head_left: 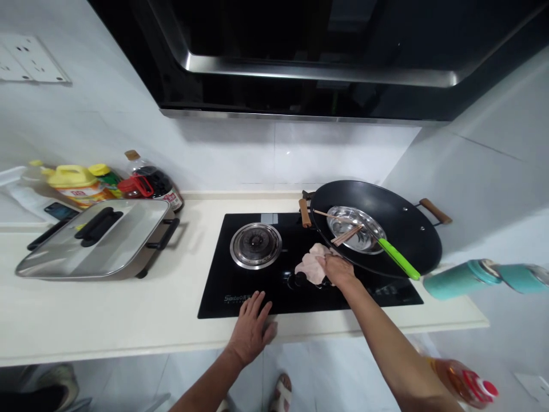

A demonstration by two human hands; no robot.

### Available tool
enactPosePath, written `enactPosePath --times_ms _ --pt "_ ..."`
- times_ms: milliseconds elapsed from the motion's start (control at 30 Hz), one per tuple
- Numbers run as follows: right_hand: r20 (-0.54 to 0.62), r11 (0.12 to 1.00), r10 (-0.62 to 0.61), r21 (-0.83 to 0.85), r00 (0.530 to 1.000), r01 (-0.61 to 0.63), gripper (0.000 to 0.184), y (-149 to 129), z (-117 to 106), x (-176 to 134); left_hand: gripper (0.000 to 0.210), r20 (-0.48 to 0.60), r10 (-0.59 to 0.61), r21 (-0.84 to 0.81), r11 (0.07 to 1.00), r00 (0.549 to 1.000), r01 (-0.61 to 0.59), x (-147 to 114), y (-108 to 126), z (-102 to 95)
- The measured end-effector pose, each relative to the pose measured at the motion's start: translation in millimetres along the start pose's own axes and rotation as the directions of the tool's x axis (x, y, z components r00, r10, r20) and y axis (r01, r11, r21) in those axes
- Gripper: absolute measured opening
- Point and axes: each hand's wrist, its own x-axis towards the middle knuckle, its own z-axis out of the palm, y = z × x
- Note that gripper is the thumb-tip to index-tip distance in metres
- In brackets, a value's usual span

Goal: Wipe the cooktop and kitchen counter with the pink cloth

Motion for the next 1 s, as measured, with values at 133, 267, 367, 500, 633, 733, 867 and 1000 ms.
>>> enactPosePath --times_ms 133,267,367,500,633,733,867,1000 --pt "0.043 0.992 0.125 -0.009 0.991 -0.125 0.066 29 5 -24 0.048 -0.003 0.004 0.011 1.0 1.0 -0.004 1 1 -0.3" --pt "0.06 0.985 0.169 -0.02 0.984 -0.169 0.063 53 27 -65 0.047 -0.017 0.005 0.01 1.0 1.0 -0.005 1 2 1.1" --pt "0.029 0.991 0.134 0.019 0.991 -0.135 0.056 67 52 -88 0.047 -0.024 0.001 0.009 1.0 1.0 -0.001 0 1 2.8" --pt "-0.187 0.994 0.094 0.076 0.978 -0.081 0.049 87 75 -88 0.046 -0.029 -0.007 -0.008 1.0 1.0 0.007 -1 -1 4.7" --pt "-0.516 0.984 0.015 0.16 0.856 0.079 0.045 85 92 -76 0.047 -0.022 0.004 -0.001 1.0 1.0 -0.004 -1 -2 5.5" --pt "-0.585 0.971 -0.067 0.148 0.809 0.187 0.045 63 114 -84 0.049 -0.007 0.004 -0.001 1.0 1.0 -0.004 -1 -1 5.7" --pt "-0.545 0.972 -0.084 0.14 0.834 0.189 0.038 21 134 -114 0.053 0.008 -0.022 -0.034 0.999 1.0 0.022 -1 0 5.4" --pt "-0.476 0.915 -0.259 0.159 0.84 0.372 0.029 -44 130 -130 0.06 -0.01 -0.013 -0.061 0.998 1.0 0.012 -1 -1 2.8"
